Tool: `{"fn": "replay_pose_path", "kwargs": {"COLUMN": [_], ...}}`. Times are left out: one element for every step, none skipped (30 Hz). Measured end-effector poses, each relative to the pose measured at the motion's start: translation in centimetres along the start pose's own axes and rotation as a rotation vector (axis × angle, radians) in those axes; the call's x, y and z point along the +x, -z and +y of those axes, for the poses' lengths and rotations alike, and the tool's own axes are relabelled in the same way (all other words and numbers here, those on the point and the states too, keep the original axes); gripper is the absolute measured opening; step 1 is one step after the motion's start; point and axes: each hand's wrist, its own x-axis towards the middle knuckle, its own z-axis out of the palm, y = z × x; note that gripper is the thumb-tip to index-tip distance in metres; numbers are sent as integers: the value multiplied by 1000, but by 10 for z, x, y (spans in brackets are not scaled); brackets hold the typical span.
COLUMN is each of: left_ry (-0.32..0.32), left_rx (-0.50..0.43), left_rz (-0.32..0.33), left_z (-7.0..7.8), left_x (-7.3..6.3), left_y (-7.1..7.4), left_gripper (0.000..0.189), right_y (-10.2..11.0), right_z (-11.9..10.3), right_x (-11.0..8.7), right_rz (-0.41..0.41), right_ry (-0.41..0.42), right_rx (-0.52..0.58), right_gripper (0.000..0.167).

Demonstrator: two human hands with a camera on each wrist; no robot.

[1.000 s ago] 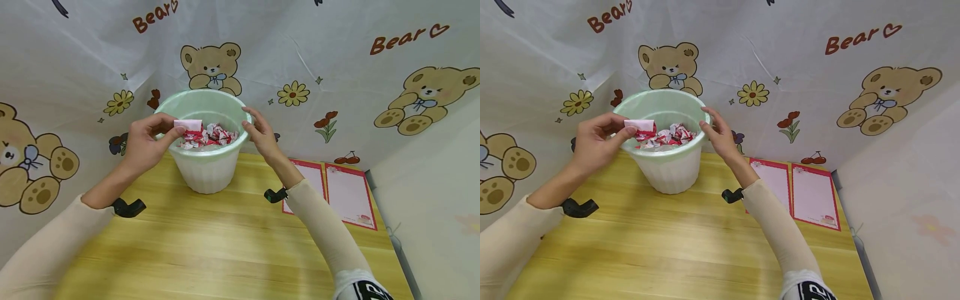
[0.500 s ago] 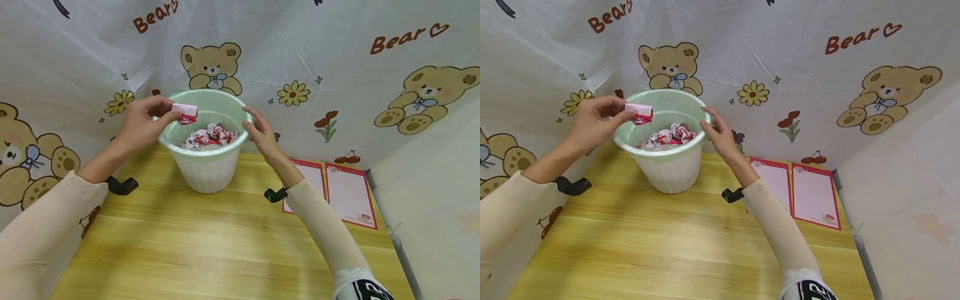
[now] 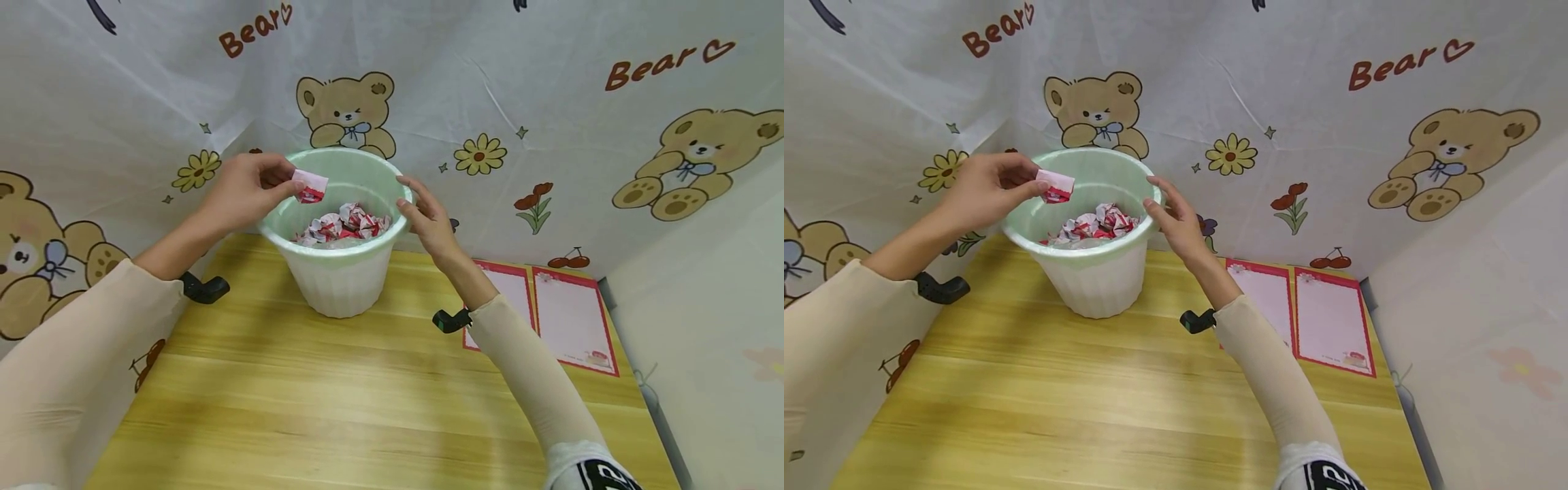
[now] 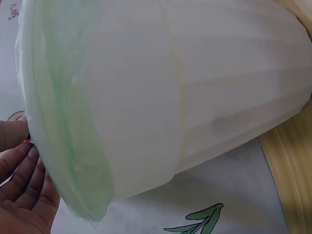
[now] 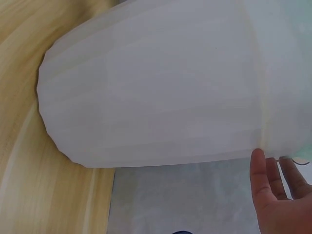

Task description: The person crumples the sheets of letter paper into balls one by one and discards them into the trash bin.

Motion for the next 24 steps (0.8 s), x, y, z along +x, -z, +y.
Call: {"fn": "replay_pose_path", "kwargs": {"left_ry": [5, 9, 12, 14, 19, 20, 24, 27, 28, 28, 27, 25, 25, 25, 24, 23, 25, 28, 29, 31, 31, 31, 31, 27], "left_rx": [6, 12, 15, 18, 22, 24, 21, 16, 12, 12, 10, 10, 12, 16, 22, 26, 28, 30, 29, 29, 28, 28, 24, 21], "left_rz": [-7, -12, -17, -20, -21, -20, -20, -22, -22, -20, -17, -14, -11, -6, -1, 3, 6, 8, 10, 13, 16, 19, 21, 23], "left_z": [0, -1, -1, -1, -2, -2, -3, -3, -3, -3, -3, -3, -2, -2, -2, -2, -2, -3, -3, -3, -4, -4, -5, -5], "left_x": [1, 1, 1, 2, 2, 2, 3, 3, 3, 3, 4, 4, 5, 6, 6, 7, 7, 7, 7, 7, 6, 6, 6, 5], "left_y": [0, 0, 0, 0, 0, 0, 0, 1, 1, 2, 2, 3, 4, 4, 4, 5, 5, 5, 5, 5, 5, 6, 5, 5], "left_gripper": [24, 24, 24, 24, 24, 24, 24, 24, 25, 25, 25, 26, 27, 28, 29, 30, 32, 33, 33, 34, 34, 33, 34, 33], "right_y": [0, 1, 1, 1, 1, 1, 1, 0, 0, 0, 0, 0, 0, 1, 1, 1, 2, 2, 2, 2, 2, 2, 2, 2], "right_z": [0, 0, 0, 0, 0, 0, 0, 0, 0, 0, 0, 0, 0, 0, 0, 0, 0, 1, 1, 1, 1, 1, 1, 2], "right_x": [0, 0, 0, 0, 0, 0, 0, 0, 0, 0, -1, -1, -1, -1, -1, -1, -1, -1, -1, -1, -1, -1, -1, -1], "right_rz": [0, -2, -2, -2, -2, -1, 0, 1, 2, 1, 1, 1, 1, 1, 2, 4, 5, 6, 5, 4, 2, 1, 0, 0], "right_ry": [1, 2, 2, 3, 5, 6, 6, 6, 7, 8, 10, 10, 11, 12, 14, 15, 14, 13, 13, 12, 11, 9, 9, 9], "right_rx": [2, 4, 7, 11, 17, 21, 25, 29, 32, 33, 34, 35, 34, 34, 32, 32, 31, 30, 30, 31, 34, 37, 39, 44], "right_gripper": [49, 49, 49, 49, 49, 49, 49, 49, 49, 49, 49, 49, 49, 50, 50, 50, 50, 50, 50, 50, 50, 50, 50, 50]}}
